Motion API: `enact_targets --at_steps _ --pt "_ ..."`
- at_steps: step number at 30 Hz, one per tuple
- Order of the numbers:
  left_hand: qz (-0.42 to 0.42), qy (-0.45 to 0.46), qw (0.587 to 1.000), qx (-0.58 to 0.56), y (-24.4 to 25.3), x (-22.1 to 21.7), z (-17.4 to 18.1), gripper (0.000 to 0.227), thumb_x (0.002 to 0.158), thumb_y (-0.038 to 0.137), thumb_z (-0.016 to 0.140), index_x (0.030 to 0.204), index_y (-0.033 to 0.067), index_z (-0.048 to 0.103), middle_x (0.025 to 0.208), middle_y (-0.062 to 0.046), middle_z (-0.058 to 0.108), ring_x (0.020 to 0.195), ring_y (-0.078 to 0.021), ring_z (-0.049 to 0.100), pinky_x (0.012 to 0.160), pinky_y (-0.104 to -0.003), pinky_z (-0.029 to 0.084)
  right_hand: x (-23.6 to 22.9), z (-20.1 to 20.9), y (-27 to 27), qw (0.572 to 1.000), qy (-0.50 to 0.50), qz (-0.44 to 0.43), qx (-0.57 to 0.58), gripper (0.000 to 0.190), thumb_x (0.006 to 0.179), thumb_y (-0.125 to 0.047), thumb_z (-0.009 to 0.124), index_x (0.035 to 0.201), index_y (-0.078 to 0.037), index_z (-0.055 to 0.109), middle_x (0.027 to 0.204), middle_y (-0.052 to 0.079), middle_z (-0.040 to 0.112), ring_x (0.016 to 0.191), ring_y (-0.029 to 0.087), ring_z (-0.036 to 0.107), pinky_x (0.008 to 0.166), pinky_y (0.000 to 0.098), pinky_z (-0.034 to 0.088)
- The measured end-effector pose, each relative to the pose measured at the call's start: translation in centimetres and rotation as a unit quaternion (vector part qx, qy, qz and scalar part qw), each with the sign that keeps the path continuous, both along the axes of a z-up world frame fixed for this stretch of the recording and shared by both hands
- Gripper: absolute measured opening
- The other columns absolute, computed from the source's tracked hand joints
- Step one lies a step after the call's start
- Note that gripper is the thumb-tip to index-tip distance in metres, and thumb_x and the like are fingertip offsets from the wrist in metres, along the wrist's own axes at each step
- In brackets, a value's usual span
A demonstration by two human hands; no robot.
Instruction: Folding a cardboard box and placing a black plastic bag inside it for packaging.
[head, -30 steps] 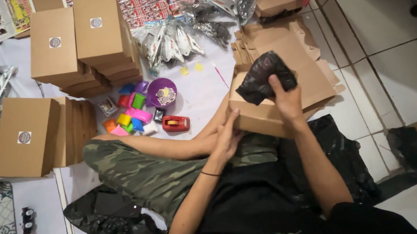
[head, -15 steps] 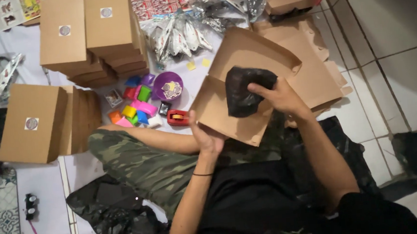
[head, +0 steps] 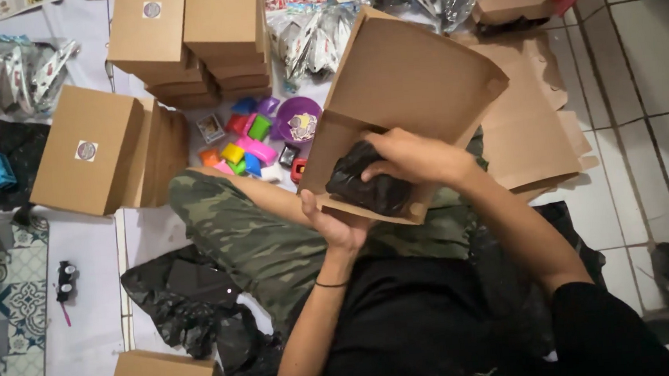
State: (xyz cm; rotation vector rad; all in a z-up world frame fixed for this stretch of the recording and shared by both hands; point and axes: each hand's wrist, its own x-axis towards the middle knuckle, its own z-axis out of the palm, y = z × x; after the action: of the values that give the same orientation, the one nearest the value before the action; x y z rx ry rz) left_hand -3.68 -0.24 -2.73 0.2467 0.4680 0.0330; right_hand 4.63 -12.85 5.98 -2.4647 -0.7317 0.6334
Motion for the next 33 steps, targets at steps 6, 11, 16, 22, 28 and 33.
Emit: enact_targets --at_steps 6,11,16,22,28,33 --pt "0.047 -0.004 0.999 -0.016 0.7 -0.5 1.6 0.088 0.083 0.077 0.049 0.142 0.0118 0.054 0.136 -0.016 0.061 0.115 -0.0316 0.060 0.104 -0.050 0.051 -2.8 -2.4 2.0 0.938 -0.347 -0.017 0.003 0.080 0.081 -0.045 0.079 0.146 -0.008 0.051 0.116 0.015 0.070 0.103 0.033 0.073 0.083 0.0430 0.060" --pt "0.081 -0.003 0.997 -0.009 1.8 -0.3 -1.2 0.086 0.081 0.077 0.053 0.137 0.0106 0.058 0.126 -0.015 0.066 0.106 -0.0306 0.065 0.098 -0.048 0.055 -4.9 -2.5 3.1 0.876 -0.459 -0.019 0.147 0.039 0.096 -0.026 0.076 0.128 -0.005 0.069 0.125 0.014 0.068 0.114 0.031 0.069 0.096 0.0378 0.057" --pt "0.066 -0.033 0.996 -0.048 1.9 -1.3 5.4 0.079 0.084 0.078 0.049 0.129 0.0135 0.059 0.117 -0.008 0.066 0.089 -0.0206 0.062 0.076 -0.031 0.059 -4.4 -3.8 4.1 0.905 -0.402 0.135 0.042 0.060 0.105 -0.048 0.037 0.155 -0.015 0.045 0.162 0.019 0.040 0.148 0.038 0.039 0.117 0.0474 0.035" --pt "0.064 -0.059 0.995 -0.043 3.8 -0.7 -0.6 0.081 0.077 0.082 0.053 0.125 0.0180 0.066 0.110 -0.006 0.072 0.070 -0.0139 0.059 0.059 -0.021 0.055 -3.3 -4.0 4.4 0.909 -0.374 0.180 0.034 0.061 0.109 -0.047 0.027 0.158 -0.011 0.039 0.163 0.021 0.037 0.149 0.040 0.036 0.122 0.0493 0.028" --pt "0.064 -0.081 0.994 -0.047 3.5 -0.9 3.6 0.082 0.080 0.084 0.047 0.123 0.0172 0.067 0.114 -0.009 0.072 0.076 -0.0172 0.065 0.066 -0.027 0.062 -2.8 -4.6 4.8 0.906 -0.371 0.202 -0.010 0.067 0.107 -0.052 0.026 0.163 -0.015 0.028 0.167 0.019 0.030 0.154 0.038 0.028 0.126 0.0480 0.022" --pt "0.062 -0.080 0.993 -0.052 3.9 -0.7 3.1 0.079 0.080 0.085 0.046 0.116 0.0189 0.071 0.112 -0.008 0.074 0.080 -0.0182 0.069 0.069 -0.025 0.063 -3.0 -3.3 5.8 0.908 -0.362 0.212 -0.007 0.064 0.106 -0.056 0.020 0.163 -0.027 0.032 0.168 0.016 0.028 0.152 0.044 0.027 0.123 0.0527 0.024"
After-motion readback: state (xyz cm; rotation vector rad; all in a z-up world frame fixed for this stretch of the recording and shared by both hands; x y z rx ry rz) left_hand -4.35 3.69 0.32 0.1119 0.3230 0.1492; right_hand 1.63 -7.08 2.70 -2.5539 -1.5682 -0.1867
